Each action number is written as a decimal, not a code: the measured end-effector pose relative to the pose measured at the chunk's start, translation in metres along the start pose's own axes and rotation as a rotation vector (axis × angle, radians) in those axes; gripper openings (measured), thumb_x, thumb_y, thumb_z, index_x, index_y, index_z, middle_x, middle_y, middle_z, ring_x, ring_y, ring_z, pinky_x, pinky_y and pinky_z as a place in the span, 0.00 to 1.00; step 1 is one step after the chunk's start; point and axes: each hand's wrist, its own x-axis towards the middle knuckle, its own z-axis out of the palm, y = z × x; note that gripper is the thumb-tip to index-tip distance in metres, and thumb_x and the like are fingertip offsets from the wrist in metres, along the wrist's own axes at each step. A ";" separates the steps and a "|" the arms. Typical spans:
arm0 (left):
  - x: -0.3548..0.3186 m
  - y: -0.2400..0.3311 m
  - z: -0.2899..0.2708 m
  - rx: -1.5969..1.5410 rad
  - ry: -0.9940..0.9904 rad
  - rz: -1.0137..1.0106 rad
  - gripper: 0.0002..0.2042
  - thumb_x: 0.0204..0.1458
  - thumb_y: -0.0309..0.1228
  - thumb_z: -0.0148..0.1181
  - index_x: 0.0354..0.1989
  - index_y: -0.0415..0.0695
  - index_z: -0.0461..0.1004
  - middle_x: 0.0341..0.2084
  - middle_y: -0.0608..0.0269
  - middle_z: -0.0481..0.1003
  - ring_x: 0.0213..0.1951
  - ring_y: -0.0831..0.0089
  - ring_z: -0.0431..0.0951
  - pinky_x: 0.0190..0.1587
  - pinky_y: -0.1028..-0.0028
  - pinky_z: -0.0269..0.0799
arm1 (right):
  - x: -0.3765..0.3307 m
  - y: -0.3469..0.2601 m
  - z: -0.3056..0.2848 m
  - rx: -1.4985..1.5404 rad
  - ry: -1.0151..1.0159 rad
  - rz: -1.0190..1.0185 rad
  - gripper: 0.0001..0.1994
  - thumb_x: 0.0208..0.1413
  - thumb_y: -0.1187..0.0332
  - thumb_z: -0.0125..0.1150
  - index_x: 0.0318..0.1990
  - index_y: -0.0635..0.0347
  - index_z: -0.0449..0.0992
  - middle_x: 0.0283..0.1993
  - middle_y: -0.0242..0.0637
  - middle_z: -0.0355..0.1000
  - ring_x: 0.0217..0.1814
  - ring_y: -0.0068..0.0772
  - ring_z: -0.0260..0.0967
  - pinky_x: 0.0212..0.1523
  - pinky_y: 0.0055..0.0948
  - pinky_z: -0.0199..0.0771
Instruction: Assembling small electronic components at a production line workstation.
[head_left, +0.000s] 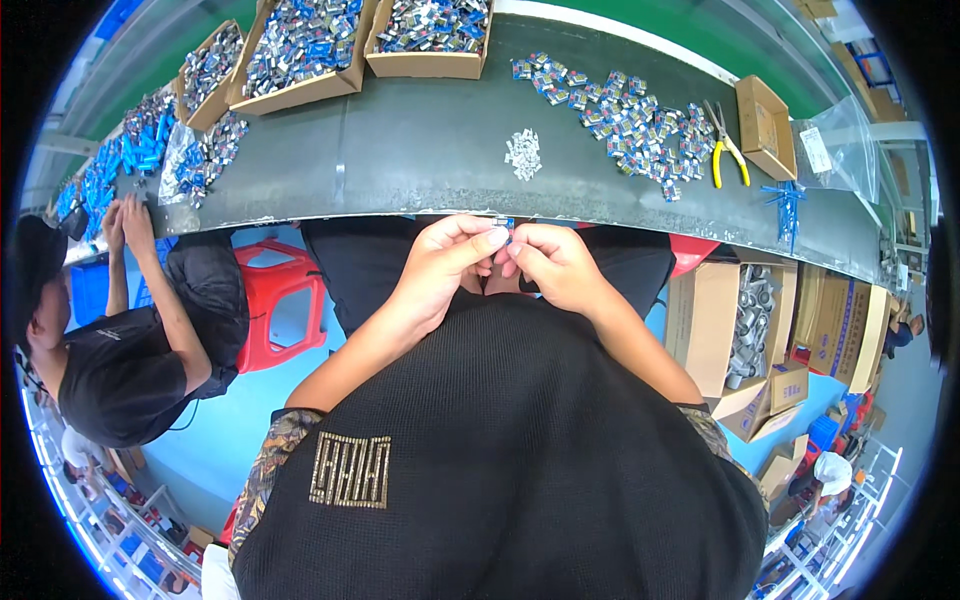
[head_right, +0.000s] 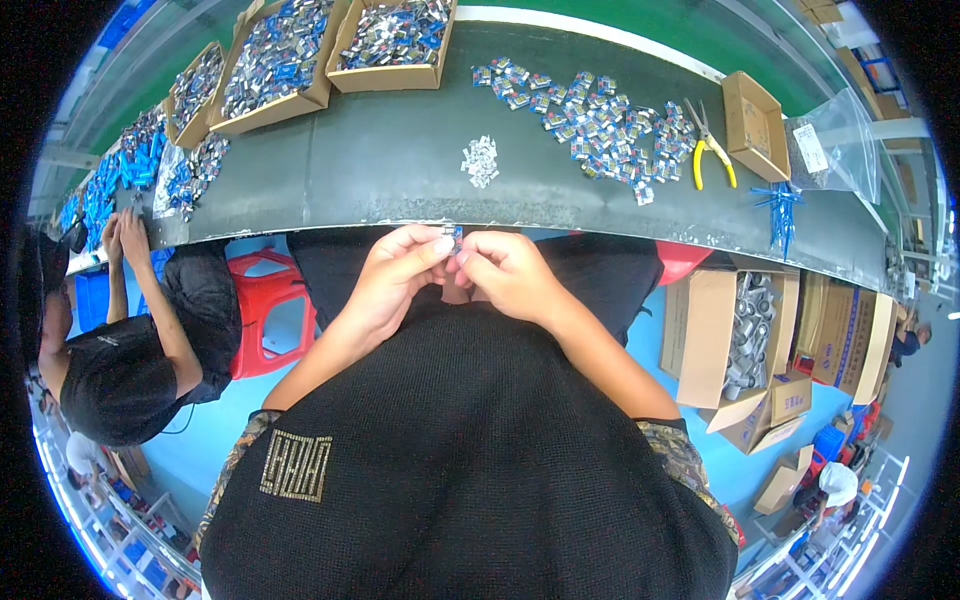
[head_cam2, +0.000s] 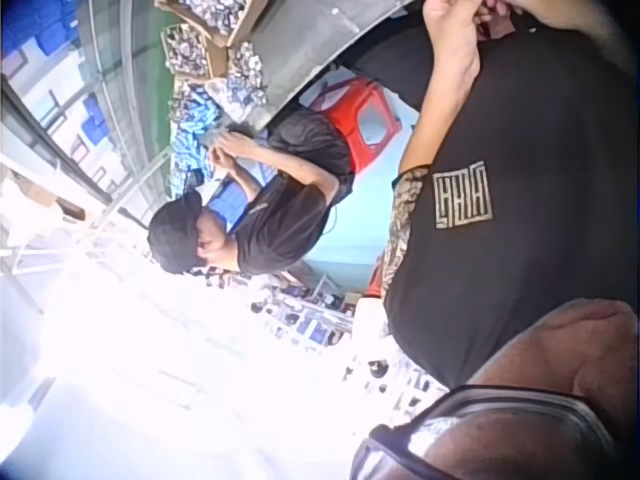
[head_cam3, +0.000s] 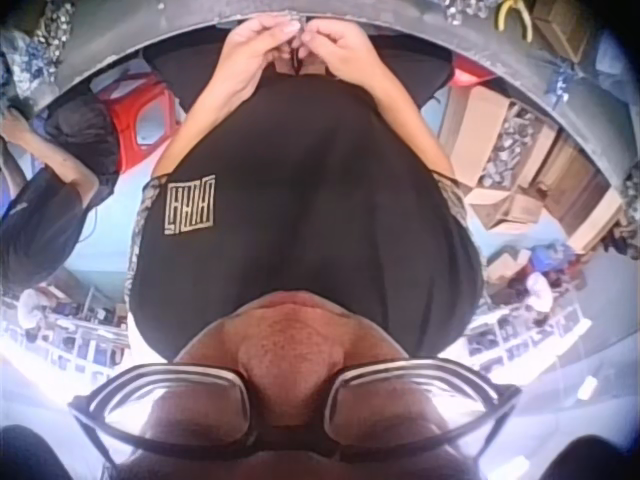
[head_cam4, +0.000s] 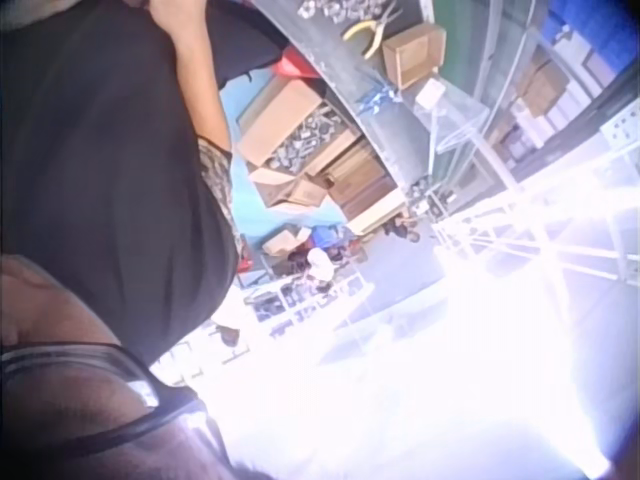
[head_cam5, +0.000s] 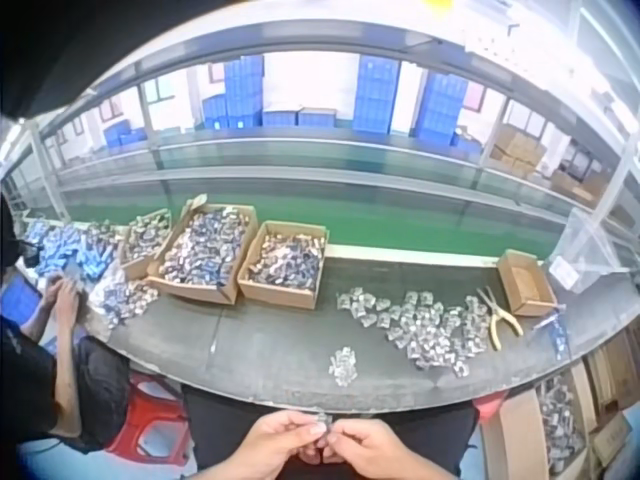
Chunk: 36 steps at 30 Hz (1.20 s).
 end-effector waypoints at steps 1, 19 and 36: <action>0.000 0.000 0.001 0.000 0.001 0.000 0.07 0.55 0.32 0.61 0.38 0.43 0.75 0.29 0.68 0.75 0.31 0.80 0.74 0.36 0.78 0.70 | 0.000 -0.001 0.001 -0.004 0.012 -0.009 0.09 0.60 0.70 0.51 0.32 0.66 0.75 0.29 0.32 0.74 0.31 0.19 0.70 0.34 0.22 0.71; 0.009 -0.025 -0.027 0.516 -0.117 0.142 0.09 0.57 0.26 0.49 0.24 0.40 0.69 0.19 0.70 0.70 0.23 0.83 0.69 0.27 0.79 0.65 | 0.005 0.025 0.010 0.134 0.064 0.168 0.11 0.61 0.70 0.48 0.26 0.60 0.71 0.23 0.27 0.68 0.23 0.14 0.62 0.23 0.17 0.62; 0.015 -0.028 -0.027 0.355 -0.181 0.074 0.11 0.58 0.27 0.45 0.23 0.42 0.68 0.18 0.68 0.68 0.22 0.80 0.67 0.26 0.77 0.66 | 0.013 0.032 0.009 0.130 0.023 0.192 0.11 0.56 0.71 0.45 0.24 0.62 0.70 0.21 0.33 0.68 0.23 0.22 0.67 0.24 0.22 0.65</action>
